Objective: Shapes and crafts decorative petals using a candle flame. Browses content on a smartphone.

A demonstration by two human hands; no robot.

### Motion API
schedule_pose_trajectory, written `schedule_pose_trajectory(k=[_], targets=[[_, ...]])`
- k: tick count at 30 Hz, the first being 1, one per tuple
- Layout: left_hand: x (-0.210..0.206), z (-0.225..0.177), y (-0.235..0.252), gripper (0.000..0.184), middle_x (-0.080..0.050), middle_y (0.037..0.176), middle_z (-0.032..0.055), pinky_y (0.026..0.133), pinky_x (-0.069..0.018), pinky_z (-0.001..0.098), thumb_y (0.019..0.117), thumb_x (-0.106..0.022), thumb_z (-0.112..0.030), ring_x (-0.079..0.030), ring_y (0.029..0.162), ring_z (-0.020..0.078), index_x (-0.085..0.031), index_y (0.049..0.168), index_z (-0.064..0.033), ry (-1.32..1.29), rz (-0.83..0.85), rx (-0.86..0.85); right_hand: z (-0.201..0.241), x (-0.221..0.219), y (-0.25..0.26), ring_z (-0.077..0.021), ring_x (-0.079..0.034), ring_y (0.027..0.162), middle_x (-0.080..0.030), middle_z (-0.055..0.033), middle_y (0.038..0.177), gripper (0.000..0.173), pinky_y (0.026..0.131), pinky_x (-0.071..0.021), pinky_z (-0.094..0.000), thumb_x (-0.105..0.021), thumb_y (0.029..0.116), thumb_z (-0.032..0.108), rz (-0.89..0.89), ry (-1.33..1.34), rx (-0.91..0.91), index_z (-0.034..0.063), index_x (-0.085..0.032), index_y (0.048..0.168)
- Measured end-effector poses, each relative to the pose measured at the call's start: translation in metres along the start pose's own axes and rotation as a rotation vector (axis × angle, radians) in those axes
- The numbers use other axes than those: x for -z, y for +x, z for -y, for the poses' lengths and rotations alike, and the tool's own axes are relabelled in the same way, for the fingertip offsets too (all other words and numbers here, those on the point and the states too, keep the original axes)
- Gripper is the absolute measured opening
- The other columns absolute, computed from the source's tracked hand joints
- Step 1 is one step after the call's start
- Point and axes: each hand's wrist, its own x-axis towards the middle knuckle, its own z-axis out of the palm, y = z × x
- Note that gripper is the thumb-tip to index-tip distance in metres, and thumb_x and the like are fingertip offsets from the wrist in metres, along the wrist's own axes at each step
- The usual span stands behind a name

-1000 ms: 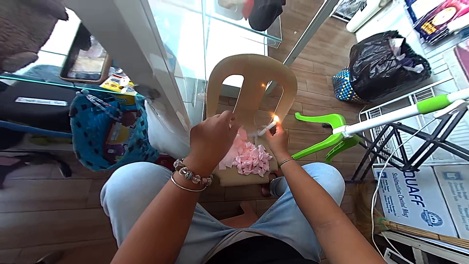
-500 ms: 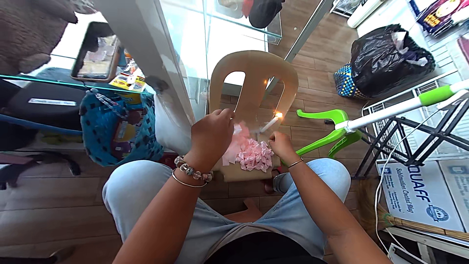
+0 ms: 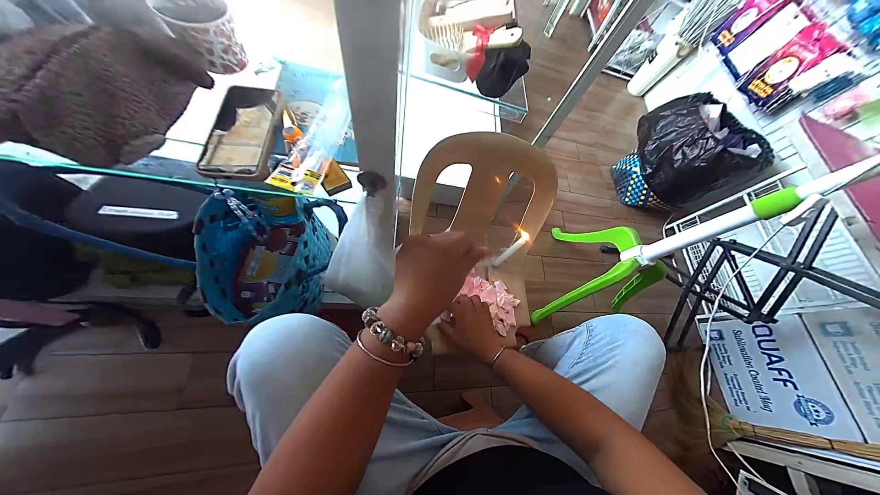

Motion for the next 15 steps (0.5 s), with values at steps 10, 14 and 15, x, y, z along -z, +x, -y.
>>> schedule_pose_trajectory(k=[10, 14, 15], targets=[[0.004, -0.003, 0.001, 0.044, -0.049, 0.056, 0.0024, 0.046, -0.0390, 0.0426, 0.1057, -0.052, -0.040, -0.048, 0.048, 0.0197, -0.064, 0.077, -0.0094, -0.113, -0.069, 0.088, 0.002, 0.002, 0.000, -0.0374, -0.056, 0.126, -0.066, -0.0163, 0.128, 0.032, 0.102, -0.0421, -0.0567, -0.050, 0.1017, 0.021, -0.150, 0.026, 0.056, 0.0015, -0.073, 0.113], [-0.003, 0.002, 0.004, 0.025, -0.068, 0.094, 0.0131, 0.077, -0.0468, 0.0555, 0.1064, -0.052, -0.021, -0.063, 0.088, 0.0339, -0.072, 0.101, -0.0060, -0.037, -0.132, -0.008, 0.002, 0.014, 0.001, -0.0357, -0.052, 0.131, -0.065, -0.0131, 0.133, 0.032, 0.107, -0.0373, -0.0576, -0.051, 0.1027, 0.023, -0.103, 0.100, 0.019, 0.0064, -0.072, 0.120], [-0.006, 0.002, 0.006, 0.022, -0.066, 0.116, 0.0172, 0.090, -0.0457, 0.0591, 0.1037, -0.054, -0.011, -0.060, 0.108, 0.0396, -0.070, 0.118, -0.0068, -0.039, -0.108, -0.034, 0.002, 0.014, 0.003, -0.0360, -0.051, 0.134, -0.065, -0.0128, 0.135, 0.032, 0.109, -0.0351, -0.0581, -0.053, 0.1025, 0.024, -0.071, 0.095, 0.021, 0.0076, -0.070, 0.125]])
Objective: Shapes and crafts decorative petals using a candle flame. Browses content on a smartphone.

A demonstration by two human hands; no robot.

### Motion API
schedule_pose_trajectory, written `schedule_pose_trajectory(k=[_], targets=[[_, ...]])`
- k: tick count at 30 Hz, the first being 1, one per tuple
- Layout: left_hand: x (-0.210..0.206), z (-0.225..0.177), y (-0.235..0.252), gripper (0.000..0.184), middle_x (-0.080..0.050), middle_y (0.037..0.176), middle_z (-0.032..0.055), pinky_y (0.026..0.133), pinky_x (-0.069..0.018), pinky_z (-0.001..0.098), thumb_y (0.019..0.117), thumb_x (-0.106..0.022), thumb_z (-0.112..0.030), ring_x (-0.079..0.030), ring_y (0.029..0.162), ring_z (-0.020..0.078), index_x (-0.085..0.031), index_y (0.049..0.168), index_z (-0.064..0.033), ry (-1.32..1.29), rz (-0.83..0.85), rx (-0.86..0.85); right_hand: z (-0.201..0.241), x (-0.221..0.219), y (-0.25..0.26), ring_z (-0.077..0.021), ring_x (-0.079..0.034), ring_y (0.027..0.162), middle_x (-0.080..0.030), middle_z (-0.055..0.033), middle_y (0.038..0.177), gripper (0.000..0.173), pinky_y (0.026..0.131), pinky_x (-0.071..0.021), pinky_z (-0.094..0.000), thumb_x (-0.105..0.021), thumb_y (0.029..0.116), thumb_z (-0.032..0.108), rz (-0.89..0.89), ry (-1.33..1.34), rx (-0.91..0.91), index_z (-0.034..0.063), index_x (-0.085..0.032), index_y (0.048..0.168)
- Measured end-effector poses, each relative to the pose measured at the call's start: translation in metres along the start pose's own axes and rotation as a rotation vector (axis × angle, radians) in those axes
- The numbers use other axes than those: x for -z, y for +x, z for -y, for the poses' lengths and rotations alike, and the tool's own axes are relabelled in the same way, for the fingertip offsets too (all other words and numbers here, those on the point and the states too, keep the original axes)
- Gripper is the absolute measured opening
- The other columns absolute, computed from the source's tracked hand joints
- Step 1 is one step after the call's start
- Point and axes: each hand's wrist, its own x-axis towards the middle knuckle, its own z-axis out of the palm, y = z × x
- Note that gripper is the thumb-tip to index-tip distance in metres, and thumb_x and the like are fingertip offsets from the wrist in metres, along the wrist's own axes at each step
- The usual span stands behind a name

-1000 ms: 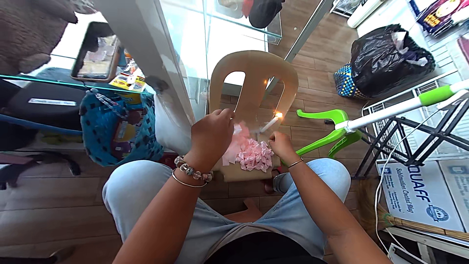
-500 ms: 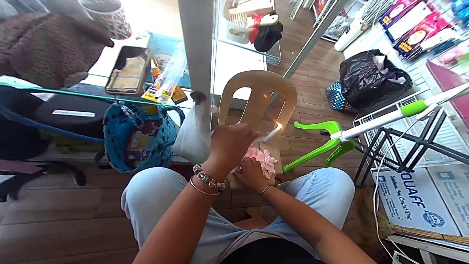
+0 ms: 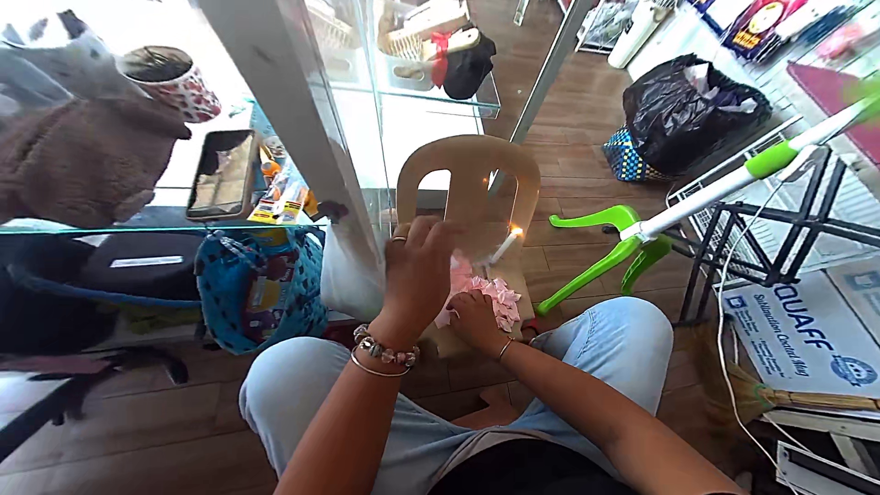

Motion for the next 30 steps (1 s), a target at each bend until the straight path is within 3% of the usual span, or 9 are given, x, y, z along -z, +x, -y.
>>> schedule_pose_trajectory(k=[3, 6, 10, 14, 17, 20, 22, 26, 30], targets=[[-0.010, 0.000, 0.004, 0.033, -0.061, 0.132, 0.0171, 0.096, -0.0496, 0.0560, 0.0975, -0.061, -0.003, -0.058, 0.119, 0.0388, -0.067, 0.130, -0.0090, -0.008, 0.029, -0.039, 0.005, -0.005, 0.001, -0.0376, -0.045, 0.139, -0.062, -0.0146, 0.138, 0.043, 0.115, -0.0278, -0.0604, -0.059, 0.1011, 0.034, 0.112, -0.064, -0.005, 0.0046, -0.065, 0.133], [-0.019, 0.001, 0.006, 0.023, -0.068, 0.116, 0.0163, 0.083, -0.0536, 0.0550, 0.0992, -0.062, -0.009, -0.067, 0.102, 0.0356, -0.071, 0.120, -0.0058, 0.010, 0.061, -0.099, 0.009, -0.012, -0.002, -0.0385, -0.047, 0.138, -0.065, -0.0176, 0.133, 0.040, 0.115, -0.0273, -0.0605, -0.053, 0.1040, 0.031, 0.098, -0.093, -0.005, -0.0009, -0.068, 0.124], [-0.024, 0.003, 0.008, 0.018, -0.070, 0.111, 0.0140, 0.087, -0.0517, 0.0558, 0.0997, -0.061, -0.011, -0.065, 0.107, 0.0360, -0.075, 0.110, -0.0063, 0.054, 0.030, -0.158, 0.010, -0.019, -0.009, -0.0391, -0.051, 0.134, -0.066, -0.0191, 0.129, 0.030, 0.112, -0.0308, -0.0610, -0.045, 0.1043, 0.009, 0.050, -0.130, 0.037, -0.0053, -0.068, 0.119], [-0.019, 0.004, 0.006, 0.023, -0.071, 0.108, 0.0122, 0.095, -0.0442, 0.0597, 0.1009, -0.061, -0.025, -0.061, 0.115, 0.0367, -0.077, 0.099, -0.0084, 0.055, 0.003, -0.138, 0.010, 0.008, -0.013, -0.0392, -0.050, 0.134, -0.067, -0.0177, 0.129, 0.032, 0.113, -0.0297, -0.0625, -0.051, 0.1043, 0.021, 0.025, -0.020, -0.034, -0.0006, -0.070, 0.118], [-0.014, 0.006, 0.002, 0.047, -0.072, 0.097, 0.0110, 0.092, -0.0434, 0.0589, 0.1009, -0.058, -0.043, -0.063, 0.109, 0.0352, -0.073, 0.077, -0.0061, 0.033, 0.015, -0.098, 0.005, 0.056, -0.011, -0.0365, -0.060, 0.121, -0.069, -0.0211, 0.120, 0.034, 0.105, -0.0416, -0.0575, -0.058, 0.1011, 0.026, 0.051, 0.257, -0.107, -0.0012, -0.071, 0.117], [-0.014, 0.007, -0.001, 0.020, -0.069, 0.116, 0.0109, 0.097, -0.0455, 0.0598, 0.0943, -0.073, -0.028, -0.059, 0.118, 0.0357, -0.078, 0.102, -0.0101, -0.022, 0.120, -0.074, -0.008, 0.092, -0.010, -0.0186, -0.068, 0.090, -0.069, -0.0148, 0.103, 0.027, 0.084, -0.0560, -0.0353, -0.065, 0.0997, 0.017, 0.061, 0.756, -0.182, -0.0057, -0.066, 0.113], [-0.020, 0.007, -0.002, 0.038, -0.065, 0.127, 0.0144, 0.097, -0.0499, 0.0592, 0.0874, -0.081, -0.020, -0.058, 0.122, 0.0382, -0.072, 0.124, -0.0118, 0.034, 0.225, -0.080, -0.011, 0.112, -0.012, -0.0118, -0.069, 0.078, -0.071, -0.0090, 0.095, 0.020, 0.070, -0.0567, -0.0265, -0.063, 0.1018, 0.014, 0.106, 1.053, -0.292, -0.0021, -0.060, 0.114], [-0.039, 0.007, -0.010, 0.041, -0.063, 0.134, 0.0163, 0.098, -0.0488, 0.0595, 0.0885, -0.079, -0.017, -0.057, 0.125, 0.0407, -0.070, 0.128, -0.0113, 0.164, 0.479, -0.043, -0.025, 0.125, -0.010, -0.0102, -0.069, 0.073, -0.072, -0.0062, 0.091, 0.016, 0.063, -0.0547, -0.0222, -0.061, 0.1028, 0.013, 0.181, 1.292, -0.367, 0.0030, -0.057, 0.115], [-0.054, 0.009, -0.015, 0.032, -0.066, 0.129, 0.0173, 0.095, -0.0511, 0.0572, 0.0950, -0.069, -0.011, -0.063, 0.119, 0.0401, -0.069, 0.127, -0.0067, 0.284, 0.490, 0.004, -0.031, 0.120, -0.003, -0.0089, -0.069, 0.073, -0.071, -0.0046, 0.090, 0.012, 0.061, -0.0539, -0.0209, -0.060, 0.1034, 0.012, 0.280, 1.365, -0.322, 0.0047, -0.056, 0.111]])
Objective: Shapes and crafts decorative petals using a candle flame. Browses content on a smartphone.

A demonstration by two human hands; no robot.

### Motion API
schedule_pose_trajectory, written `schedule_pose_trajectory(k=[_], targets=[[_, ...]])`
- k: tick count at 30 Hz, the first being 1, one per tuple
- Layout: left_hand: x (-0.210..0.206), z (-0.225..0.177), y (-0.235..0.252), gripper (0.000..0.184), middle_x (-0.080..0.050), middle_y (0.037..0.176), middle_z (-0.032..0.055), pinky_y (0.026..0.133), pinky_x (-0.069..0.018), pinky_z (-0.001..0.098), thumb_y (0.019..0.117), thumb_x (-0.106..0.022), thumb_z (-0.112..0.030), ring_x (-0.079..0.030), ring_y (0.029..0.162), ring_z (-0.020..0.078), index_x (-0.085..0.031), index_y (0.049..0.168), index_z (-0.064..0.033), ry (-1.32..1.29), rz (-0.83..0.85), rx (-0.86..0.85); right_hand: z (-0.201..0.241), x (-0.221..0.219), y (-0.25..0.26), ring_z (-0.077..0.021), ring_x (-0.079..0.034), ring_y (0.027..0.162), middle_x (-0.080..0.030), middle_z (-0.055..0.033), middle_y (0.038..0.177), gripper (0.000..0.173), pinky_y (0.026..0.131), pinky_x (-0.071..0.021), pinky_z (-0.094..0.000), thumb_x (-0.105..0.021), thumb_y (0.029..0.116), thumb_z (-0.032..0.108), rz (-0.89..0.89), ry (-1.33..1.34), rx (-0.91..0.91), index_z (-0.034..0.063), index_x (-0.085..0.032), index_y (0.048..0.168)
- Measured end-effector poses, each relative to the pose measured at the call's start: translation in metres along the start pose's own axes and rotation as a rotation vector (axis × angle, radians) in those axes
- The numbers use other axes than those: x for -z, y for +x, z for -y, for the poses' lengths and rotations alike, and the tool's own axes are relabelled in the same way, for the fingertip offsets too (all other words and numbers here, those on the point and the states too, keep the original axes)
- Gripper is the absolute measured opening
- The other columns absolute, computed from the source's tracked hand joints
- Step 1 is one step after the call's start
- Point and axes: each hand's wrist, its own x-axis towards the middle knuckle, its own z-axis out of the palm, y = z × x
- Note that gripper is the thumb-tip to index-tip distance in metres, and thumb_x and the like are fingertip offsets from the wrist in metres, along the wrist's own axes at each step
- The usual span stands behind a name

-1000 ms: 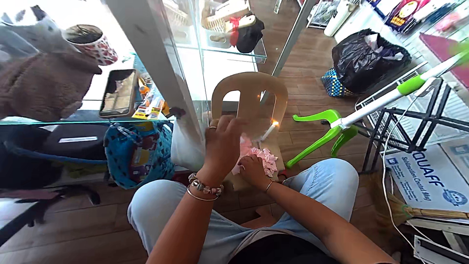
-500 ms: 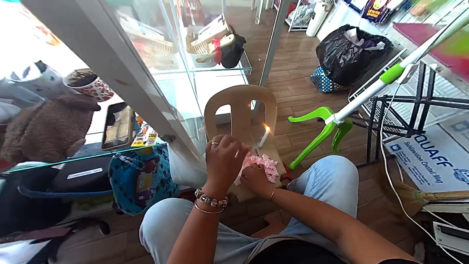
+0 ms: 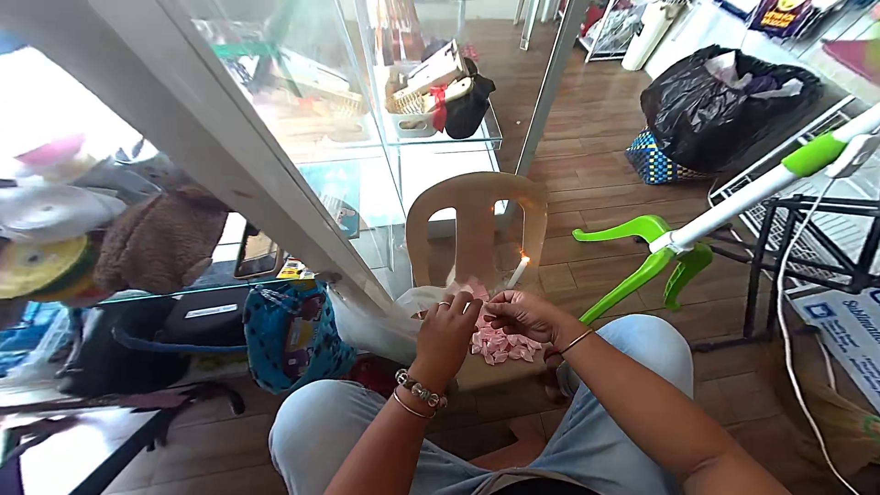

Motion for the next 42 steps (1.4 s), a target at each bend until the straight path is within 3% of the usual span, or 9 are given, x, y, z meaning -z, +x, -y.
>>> schedule_pose_trajectory(k=[4, 11, 14, 16, 18, 20, 27, 34, 42], targets=[[-0.020, 0.001, 0.000, 0.015, -0.075, 0.098, 0.0154, 0.073, -0.0574, 0.0532, 0.0961, -0.064, -0.005, -0.074, 0.088, 0.0357, -0.076, 0.105, -0.0053, 0.112, -0.249, -0.008, 0.002, 0.000, 0.001, -0.0073, -0.068, 0.069, -0.071, -0.0031, 0.085, 0.007, 0.059, -0.0527, -0.0191, -0.061, 0.1027, 0.010, 0.063, 0.004, -0.017, 0.0054, -0.057, 0.106], [-0.037, -0.005, 0.005, 0.016, -0.077, 0.098, 0.0059, 0.077, -0.0549, 0.0471, 0.0944, -0.065, -0.008, -0.074, 0.090, 0.0263, -0.078, 0.100, -0.0139, 0.236, -0.470, -0.146, -0.004, 0.013, -0.015, -0.0084, -0.070, 0.074, -0.071, -0.0026, 0.089, 0.011, 0.062, -0.0553, -0.0207, -0.059, 0.1047, 0.017, 0.123, 0.120, -0.060, 0.0062, -0.060, 0.108], [-0.033, -0.014, 0.009, 0.013, -0.076, 0.095, 0.0090, 0.076, -0.0553, 0.0521, 0.0960, -0.066, -0.014, -0.073, 0.088, 0.0295, -0.078, 0.101, -0.0108, 0.075, -0.357, -0.064, -0.001, 0.021, -0.020, -0.0069, -0.068, 0.073, -0.071, -0.0032, 0.088, 0.011, 0.062, -0.0537, -0.0194, -0.063, 0.1014, 0.012, 0.035, 0.082, -0.011, 0.0040, -0.060, 0.108], [-0.020, -0.020, 0.011, 0.019, -0.076, 0.098, 0.0105, 0.083, -0.0550, 0.0558, 0.0982, -0.067, -0.019, -0.073, 0.090, 0.0288, -0.077, 0.108, -0.0071, -0.189, -0.124, 0.091, 0.000, 0.029, -0.024, -0.0073, -0.068, 0.074, -0.071, -0.0037, 0.089, 0.011, 0.062, -0.0533, -0.0197, -0.065, 0.1001, 0.010, 0.015, 0.039, 0.023, 0.0032, -0.061, 0.108], [-0.006, -0.019, 0.016, 0.023, -0.075, 0.099, 0.0068, 0.088, -0.0562, 0.0448, 0.0995, -0.067, -0.023, -0.071, 0.091, 0.0188, -0.074, 0.114, -0.0060, -0.481, 0.113, 0.239, 0.000, 0.034, -0.029, -0.0075, -0.067, 0.074, -0.070, -0.0040, 0.090, 0.010, 0.063, -0.0531, -0.0197, -0.065, 0.0989, 0.006, 0.040, 0.032, 0.056, 0.0027, -0.061, 0.107], [-0.001, -0.015, 0.020, 0.020, -0.073, 0.092, 0.0022, 0.082, -0.0570, 0.0297, 0.0972, -0.070, -0.016, -0.068, 0.082, 0.0081, -0.072, 0.113, -0.0038, -0.736, 0.200, 0.312, 0.000, 0.039, -0.032, -0.0076, -0.067, 0.073, -0.069, -0.0035, 0.087, 0.007, 0.063, -0.0543, -0.0200, -0.066, 0.0977, 0.003, 0.065, 0.025, 0.110, 0.0021, -0.062, 0.103], [0.004, -0.016, 0.024, 0.010, -0.071, 0.083, -0.0007, 0.062, -0.0515, 0.0178, 0.0998, -0.065, -0.008, -0.063, 0.069, 0.0028, -0.070, 0.105, -0.0016, -1.006, 0.237, 0.446, 0.000, 0.041, -0.035, -0.0063, -0.062, 0.071, -0.067, -0.0029, 0.082, 0.009, 0.067, -0.0528, -0.0217, -0.070, 0.0958, 0.008, 0.015, -0.306, 0.390, 0.0005, -0.069, 0.101], [0.000, -0.026, 0.028, 0.010, -0.069, 0.085, 0.0050, 0.064, -0.0551, 0.0235, 0.1032, -0.059, -0.009, -0.066, 0.072, 0.0106, -0.066, 0.104, -0.0023, -1.359, -0.017, 0.778, -0.029, 0.016, -0.019, -0.0216, -0.066, 0.096, -0.072, -0.0056, 0.097, 0.013, 0.084, -0.0548, -0.0360, -0.067, 0.0946, 0.014, -0.355, -0.957, 1.187, 0.0087, -0.078, 0.099], [0.004, -0.020, 0.028, 0.016, -0.071, 0.091, 0.0071, 0.078, -0.0610, 0.0316, 0.1047, -0.056, -0.010, -0.071, 0.080, 0.0150, -0.066, 0.113, -0.0004, -1.509, -0.062, 0.751, -0.032, 0.005, -0.010, -0.0251, -0.064, 0.095, -0.070, -0.0087, 0.098, 0.021, 0.082, -0.0541, -0.0374, -0.062, 0.0969, 0.012, -0.488, -1.037, 1.197, 0.0093, -0.079, 0.110]])
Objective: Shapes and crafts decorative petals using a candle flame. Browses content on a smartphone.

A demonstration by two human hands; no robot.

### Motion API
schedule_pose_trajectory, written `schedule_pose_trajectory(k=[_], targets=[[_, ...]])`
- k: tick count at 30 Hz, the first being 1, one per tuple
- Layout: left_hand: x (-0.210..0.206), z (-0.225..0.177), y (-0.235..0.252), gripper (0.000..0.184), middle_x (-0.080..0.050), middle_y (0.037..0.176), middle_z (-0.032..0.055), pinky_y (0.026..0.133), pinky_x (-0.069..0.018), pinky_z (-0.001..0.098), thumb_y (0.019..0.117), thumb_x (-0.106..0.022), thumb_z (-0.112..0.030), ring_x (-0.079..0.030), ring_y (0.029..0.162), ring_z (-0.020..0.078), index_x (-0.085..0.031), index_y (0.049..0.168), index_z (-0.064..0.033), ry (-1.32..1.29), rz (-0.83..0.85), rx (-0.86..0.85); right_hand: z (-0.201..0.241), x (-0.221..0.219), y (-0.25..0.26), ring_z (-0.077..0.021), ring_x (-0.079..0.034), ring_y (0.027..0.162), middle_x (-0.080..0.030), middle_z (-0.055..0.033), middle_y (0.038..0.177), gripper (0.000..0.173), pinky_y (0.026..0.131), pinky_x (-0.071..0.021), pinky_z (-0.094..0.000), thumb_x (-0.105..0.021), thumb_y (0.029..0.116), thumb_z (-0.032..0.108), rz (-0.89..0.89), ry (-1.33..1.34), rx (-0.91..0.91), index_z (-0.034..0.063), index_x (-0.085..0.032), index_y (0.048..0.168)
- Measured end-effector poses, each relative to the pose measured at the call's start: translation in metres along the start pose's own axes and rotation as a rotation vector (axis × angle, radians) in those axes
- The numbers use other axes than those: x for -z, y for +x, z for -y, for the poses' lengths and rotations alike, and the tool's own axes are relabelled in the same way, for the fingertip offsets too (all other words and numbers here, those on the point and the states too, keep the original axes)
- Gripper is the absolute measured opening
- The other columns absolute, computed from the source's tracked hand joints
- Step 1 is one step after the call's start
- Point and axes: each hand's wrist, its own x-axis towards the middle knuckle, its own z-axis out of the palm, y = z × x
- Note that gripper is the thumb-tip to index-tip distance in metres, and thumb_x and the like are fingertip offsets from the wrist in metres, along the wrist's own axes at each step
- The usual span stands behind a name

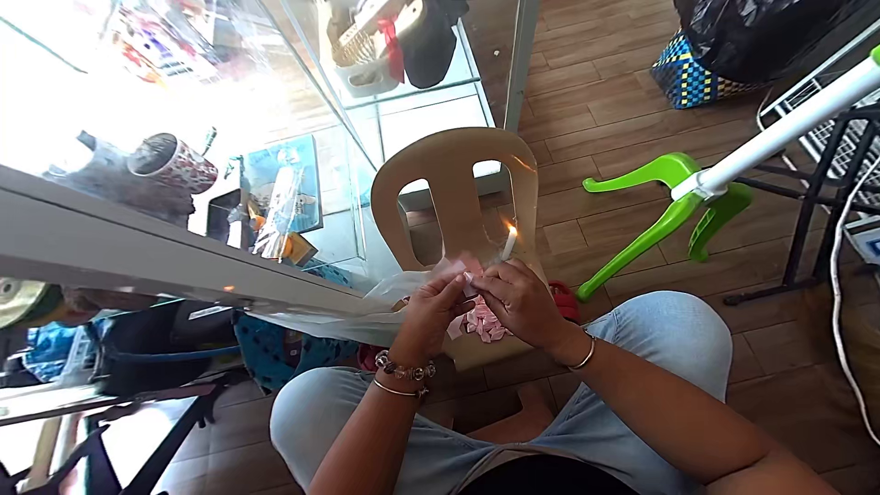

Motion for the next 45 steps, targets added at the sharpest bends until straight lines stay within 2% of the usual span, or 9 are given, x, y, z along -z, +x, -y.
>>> schedule_pose_trajectory(k=[6, 10, 13, 15, 18, 21, 30, 39, 45], targets=[[0.004, 0.001, 0.001, 0.023, -0.072, 0.101, 0.0072, 0.083, -0.0608, 0.0315, 0.0961, -0.064, 0.004, -0.072, 0.086, 0.0145, -0.065, 0.119, -0.0003, 0.033, 0.052, -0.064, 0.006, 0.000, 0.005, -0.0269, -0.061, 0.098, -0.067, -0.0095, 0.099, 0.026, 0.084, -0.0515, -0.0394, -0.059, 0.0970, 0.017, 0.023, 0.017, -0.033, 0.0075, -0.078, 0.112], [0.006, -0.001, 0.000, 0.025, -0.071, 0.098, 0.0056, 0.081, -0.0609, 0.0299, 0.0952, -0.064, 0.006, -0.071, 0.083, 0.0130, -0.063, 0.119, -0.0015, -0.008, 0.019, -0.097, 0.013, 0.005, 0.014, -0.0193, -0.057, 0.103, -0.063, -0.0075, 0.105, 0.030, 0.089, -0.0483, -0.0367, -0.054, 0.0988, 0.017, 0.085, 0.378, -0.263, 0.0078, -0.076, 0.116], [0.006, -0.002, 0.000, 0.021, -0.070, 0.097, 0.0043, 0.081, -0.0611, 0.0302, 0.0967, -0.062, 0.005, -0.071, 0.082, 0.0128, -0.062, 0.116, -0.0034, -0.079, -0.020, -0.116, 0.018, 0.009, 0.022, -0.0108, -0.059, 0.087, -0.062, -0.0072, 0.106, 0.031, 0.072, -0.0514, -0.0254, -0.056, 0.1002, 0.015, 0.044, 0.630, -0.450, 0.0042, -0.068, 0.127], [0.007, 0.000, 0.002, 0.022, -0.070, 0.099, 0.0041, 0.081, -0.0610, 0.0305, 0.0975, -0.062, 0.004, -0.070, 0.083, 0.0128, -0.061, 0.118, -0.0049, -0.120, -0.035, -0.132, 0.019, 0.009, 0.026, -0.0113, -0.061, 0.085, -0.063, -0.0080, 0.108, 0.036, 0.070, -0.0518, -0.0254, -0.061, 0.0992, 0.015, 0.034, 0.698, -0.529, 0.0041, -0.063, 0.133], [0.008, 0.001, 0.003, 0.022, -0.070, 0.097, 0.0042, 0.079, -0.0611, 0.0304, 0.0972, -0.063, 0.004, -0.070, 0.082, 0.0130, -0.061, 0.118, -0.0051, -0.159, -0.061, -0.151, 0.022, 0.004, 0.030, -0.0126, -0.065, 0.090, -0.066, -0.0083, 0.110, 0.032, 0.077, -0.0561, -0.0280, -0.070, 0.0957, 0.013, 0.079, 0.808, -0.614, 0.0030, -0.065, 0.125], [0.007, 0.000, 0.002, 0.021, -0.070, 0.096, 0.0046, 0.078, -0.0608, 0.0308, 0.0977, -0.063, 0.002, -0.070, 0.082, 0.0135, -0.061, 0.117, -0.0051, -0.168, -0.093, -0.143, 0.025, -0.006, 0.033, -0.0113, -0.068, 0.085, -0.070, -0.0065, 0.101, 0.024, 0.078, -0.0582, -0.0274, -0.075, 0.0918, 0.007, 0.098, 0.925, -0.736, 0.0028, -0.068, 0.114], [0.007, -0.002, 0.001, 0.032, -0.070, 0.098, 0.0107, 0.078, -0.0600, 0.0299, 0.0926, -0.066, 0.009, -0.070, 0.083, 0.0151, -0.057, 0.123, 0.0049, -0.191, -0.034, -0.175, 0.027, -0.008, 0.040, -0.0153, -0.070, 0.089, -0.071, -0.0084, 0.098, 0.015, 0.078, -0.0594, -0.0311, -0.064, 0.0996, 0.007, 0.060, 1.137, -1.027, -0.0003, -0.064, 0.112], [0.009, -0.002, -0.004, 0.026, -0.066, 0.100, 0.0084, 0.077, -0.0575, 0.0276, 0.0951, -0.065, 0.002, -0.065, 0.083, 0.0106, -0.059, 0.120, 0.0067, -0.115, 0.043, -0.321, 0.026, -0.011, 0.034, -0.0068, -0.068, 0.077, -0.069, 0.0014, 0.086, 0.007, 0.072, -0.0603, -0.0246, -0.062, 0.0970, 0.002, 0.010, 0.919, -0.784, 0.0032, -0.067, 0.101], [0.011, 0.001, -0.005, 0.023, -0.066, 0.096, 0.0081, 0.077, -0.0581, 0.0283, 0.0953, -0.065, 0.004, -0.066, 0.081, 0.0106, -0.059, 0.117, 0.0070, -0.143, 0.054, -0.345, 0.036, -0.013, 0.031, -0.0106, -0.071, 0.078, -0.073, -0.0021, 0.091, 0.012, 0.071, -0.0620, -0.0267, -0.057, 0.0994, -0.001, -0.049, 1.085, -0.860, 0.0031, -0.065, 0.107]])
